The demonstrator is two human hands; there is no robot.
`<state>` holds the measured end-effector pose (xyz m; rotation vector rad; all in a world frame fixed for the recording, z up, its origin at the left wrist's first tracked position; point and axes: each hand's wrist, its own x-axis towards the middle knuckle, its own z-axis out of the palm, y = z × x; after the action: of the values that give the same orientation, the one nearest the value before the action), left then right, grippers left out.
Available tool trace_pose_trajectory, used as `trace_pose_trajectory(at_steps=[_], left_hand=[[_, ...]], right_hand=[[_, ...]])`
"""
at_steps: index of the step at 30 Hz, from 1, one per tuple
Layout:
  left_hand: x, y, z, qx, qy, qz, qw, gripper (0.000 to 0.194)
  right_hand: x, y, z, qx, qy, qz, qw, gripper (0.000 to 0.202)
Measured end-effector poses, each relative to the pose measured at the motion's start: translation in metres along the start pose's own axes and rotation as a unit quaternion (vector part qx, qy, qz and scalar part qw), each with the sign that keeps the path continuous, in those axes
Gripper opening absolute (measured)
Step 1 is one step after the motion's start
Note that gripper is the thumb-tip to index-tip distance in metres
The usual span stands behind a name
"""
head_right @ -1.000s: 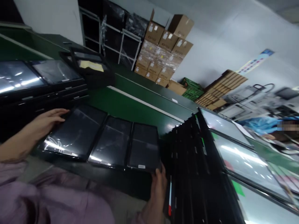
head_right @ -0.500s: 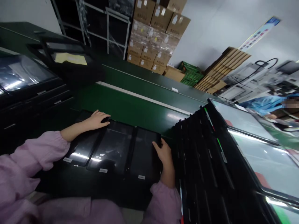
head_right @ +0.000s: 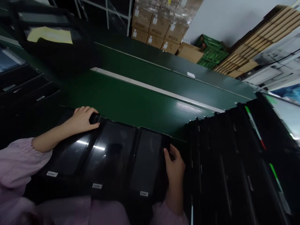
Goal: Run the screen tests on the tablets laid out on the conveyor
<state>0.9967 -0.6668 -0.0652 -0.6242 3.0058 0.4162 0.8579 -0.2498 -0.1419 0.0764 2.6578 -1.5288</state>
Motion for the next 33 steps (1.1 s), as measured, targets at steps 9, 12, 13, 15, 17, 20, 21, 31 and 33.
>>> trace_pose_trajectory(at_steps=[9,12,13,15,17,20,21,31,33], left_hand=[[0.003,0.007,0.004,0.005,0.013,0.029,0.999,0.045],[0.005,0.011,0.002,0.015,0.004,0.023,1.000,0.047],[0.006,0.013,0.002,0.018,0.000,0.022,1.000,0.049],[0.006,0.016,0.001,0.025,-0.005,0.021,0.999,0.050],[0.006,0.019,0.000,0.032,-0.005,0.019,0.999,0.051],[0.004,0.020,0.000,0.023,0.000,0.031,0.999,0.053],[0.004,0.021,0.000,0.009,0.003,0.041,0.999,0.054],[0.023,0.022,0.000,-0.095,-0.064,0.131,0.985,0.050],[0.023,0.019,0.000,-0.105,-0.061,0.134,0.984,0.049]], right_hand=[[-0.007,-0.013,-0.001,-0.028,-0.008,-0.030,0.999,0.083],[-0.003,-0.014,-0.003,-0.057,-0.004,-0.048,0.997,0.076],[-0.002,-0.014,-0.005,-0.066,-0.002,-0.054,0.996,0.075],[-0.003,-0.016,-0.010,-0.078,0.004,-0.072,0.994,0.073],[-0.010,-0.024,-0.014,-0.076,0.010,-0.094,0.993,0.073],[-0.035,-0.048,-0.010,-0.091,-0.011,-0.154,0.984,0.057],[-0.046,-0.057,-0.005,-0.107,-0.034,-0.185,0.976,0.049],[-0.090,-0.093,0.065,-0.196,-0.162,-0.218,0.942,0.061],[-0.081,-0.089,0.066,-0.174,-0.154,-0.228,0.946,0.057]])
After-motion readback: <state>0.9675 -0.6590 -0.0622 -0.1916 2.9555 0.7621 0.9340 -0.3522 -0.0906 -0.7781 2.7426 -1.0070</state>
